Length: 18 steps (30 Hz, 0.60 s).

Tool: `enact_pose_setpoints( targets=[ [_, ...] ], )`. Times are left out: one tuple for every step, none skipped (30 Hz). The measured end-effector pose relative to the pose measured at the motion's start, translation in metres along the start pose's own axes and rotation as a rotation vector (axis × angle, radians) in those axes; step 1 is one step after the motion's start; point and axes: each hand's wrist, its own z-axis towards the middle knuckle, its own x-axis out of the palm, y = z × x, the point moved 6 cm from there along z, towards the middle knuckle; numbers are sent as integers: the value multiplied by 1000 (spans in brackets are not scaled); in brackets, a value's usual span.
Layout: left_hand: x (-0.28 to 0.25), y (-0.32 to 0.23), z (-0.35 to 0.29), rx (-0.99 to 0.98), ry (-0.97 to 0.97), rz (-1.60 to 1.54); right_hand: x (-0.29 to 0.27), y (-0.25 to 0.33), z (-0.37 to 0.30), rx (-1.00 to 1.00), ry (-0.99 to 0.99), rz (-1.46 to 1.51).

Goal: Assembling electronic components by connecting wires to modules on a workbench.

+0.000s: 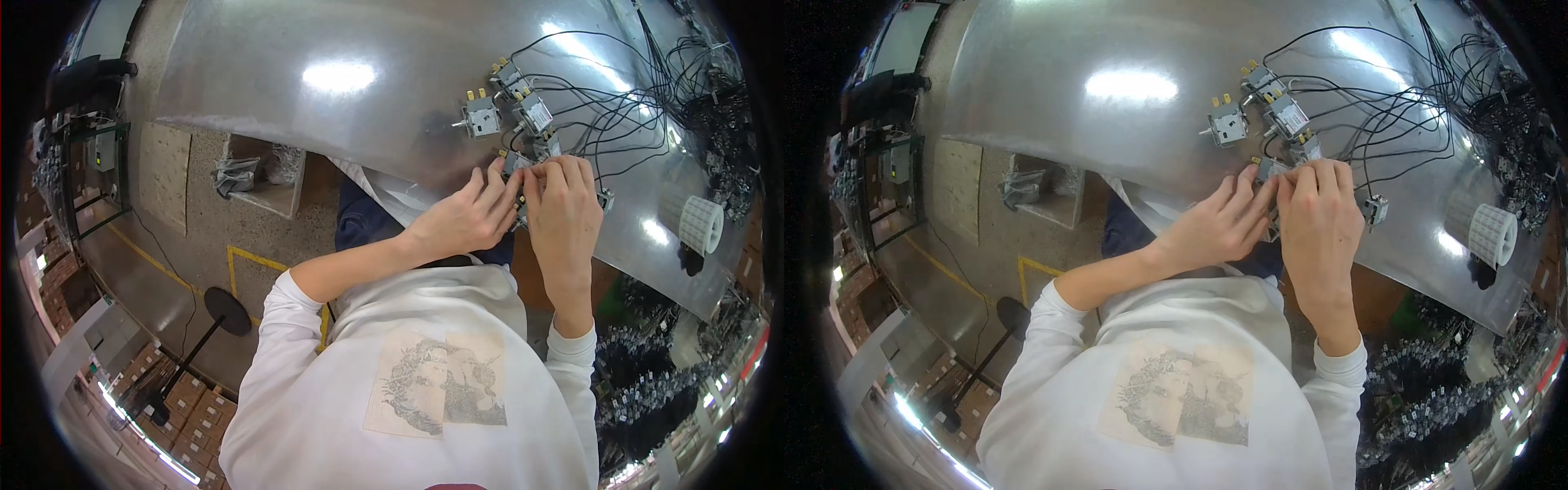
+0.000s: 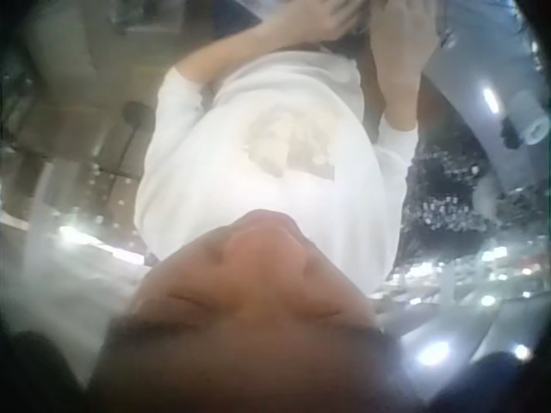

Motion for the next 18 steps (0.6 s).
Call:
enact_pose_setpoints(
  targets=[
    [1, -2, 1, 5, 1, 32, -3, 1, 1, -25, -9, -29],
    [2, -3, 2, 10, 1, 64, -7, -1, 2, -27, -9, -30],
    [1, -3, 2, 8, 0, 66, -14, -7, 2, 17, -26, -101],
    [1, -3, 2, 26, 10, 91, -21, -14, 3, 62, -43, -173],
    [2, -4, 2, 44, 19, 116, -26, -17, 5, 58, -44, -173],
    [2, -4, 3, 41, 17, 118, -35, -20, 7, 30, -100, -20],
    [3, -4, 4, 41, 29, 112, -42, -21, 8, 2, -154, 133],
    [4, -4, 4, 40, 42, 106, -41, -20, 11, -4, -156, 132],
    [3, -4, 5, 41, 36, 104, -39, -20, 14, -12, -164, 257],
    [3, -2, 6, 27, 24, 90, -36, -19, 18, -21, -172, 382],
    [2, -1, 7, 12, 13, 76, -32, -18, 22, -22, -173, 378],
    [3, -2, 7, 13, 12, 77, -22, -16, 26, 1, -125, 461],
    [4, -1, 6, -9, 11, 9, -13, -15, 30, 23, -76, 543],
    [4, 0, 5, -32, 11, -58, -7, -12, 34, 23, -77, 543],
    [4, 2, 4, -35, 11, -56, 2, -10, 38, 30, -47, 616],
    [3, 5, 2, -44, 7, -142, 9, -6, 41, 37, -16, 688],
    [2, 8, 0, -54, 2, -228, 13, -2, 43, 34, -14, 689],
    [2, 8, -1, -60, 0, -227, 17, -1, 45, 90, 2, 733]
  ],
)
